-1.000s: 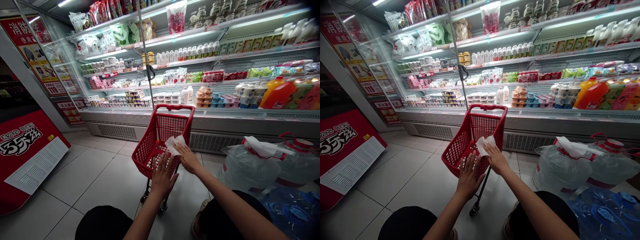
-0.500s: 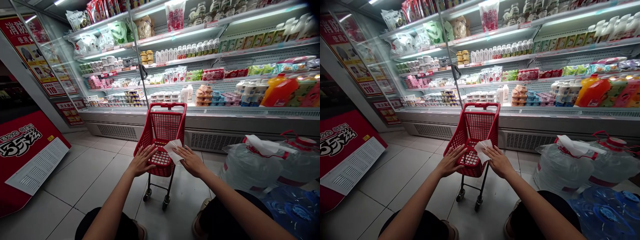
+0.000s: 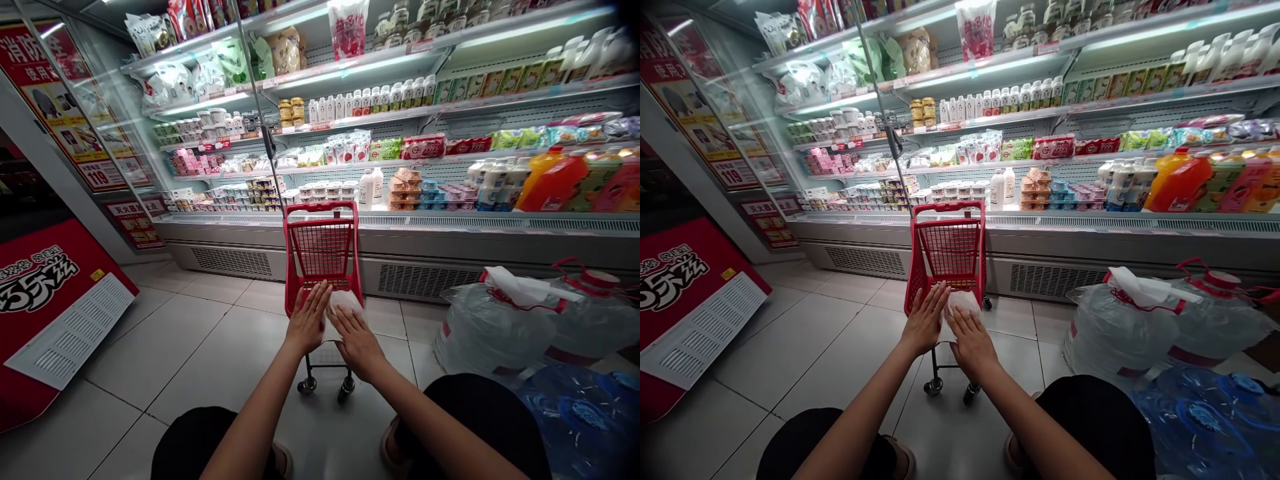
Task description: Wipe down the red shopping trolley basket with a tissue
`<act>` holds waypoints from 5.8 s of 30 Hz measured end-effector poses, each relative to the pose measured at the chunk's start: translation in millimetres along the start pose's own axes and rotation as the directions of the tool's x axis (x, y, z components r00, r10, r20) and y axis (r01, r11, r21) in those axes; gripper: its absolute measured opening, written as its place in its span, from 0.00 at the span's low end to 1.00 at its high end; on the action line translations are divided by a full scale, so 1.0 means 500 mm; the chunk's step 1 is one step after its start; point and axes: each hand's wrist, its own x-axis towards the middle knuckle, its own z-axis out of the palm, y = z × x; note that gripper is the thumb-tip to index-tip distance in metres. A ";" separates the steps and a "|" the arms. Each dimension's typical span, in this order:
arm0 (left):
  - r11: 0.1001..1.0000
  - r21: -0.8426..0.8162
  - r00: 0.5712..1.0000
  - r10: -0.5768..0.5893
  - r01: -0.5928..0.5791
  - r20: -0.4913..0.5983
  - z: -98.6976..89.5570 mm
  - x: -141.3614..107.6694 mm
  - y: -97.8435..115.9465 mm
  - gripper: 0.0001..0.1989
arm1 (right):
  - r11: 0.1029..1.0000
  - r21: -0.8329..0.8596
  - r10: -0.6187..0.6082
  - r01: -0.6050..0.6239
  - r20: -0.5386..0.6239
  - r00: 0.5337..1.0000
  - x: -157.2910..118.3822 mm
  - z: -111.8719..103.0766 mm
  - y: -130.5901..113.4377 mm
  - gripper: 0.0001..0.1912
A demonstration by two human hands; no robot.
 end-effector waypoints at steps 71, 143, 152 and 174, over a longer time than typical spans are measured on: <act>0.982 -0.047 0.975 -0.188 0.184 -0.119 -0.018 0.021 0.031 0.44 | 0.903 0.129 0.430 -0.410 -0.265 0.863 -0.039 -0.014 0.159 0.33; 0.997 0.024 0.980 -0.066 0.072 -0.186 -0.004 -0.004 0.078 0.41 | 0.969 0.161 0.231 -0.189 -0.307 0.923 0.022 -0.048 0.099 0.25; 0.999 0.024 0.983 -0.026 0.031 -0.183 -0.007 -0.015 0.065 0.42 | 0.987 0.119 0.136 -0.109 -0.253 0.958 -0.007 -0.057 0.131 0.27; 0.999 0.017 0.986 -0.034 0.037 -0.166 -0.008 -0.001 0.066 0.44 | 0.984 0.170 0.094 -0.049 -0.264 0.960 0.017 -0.031 0.107 0.29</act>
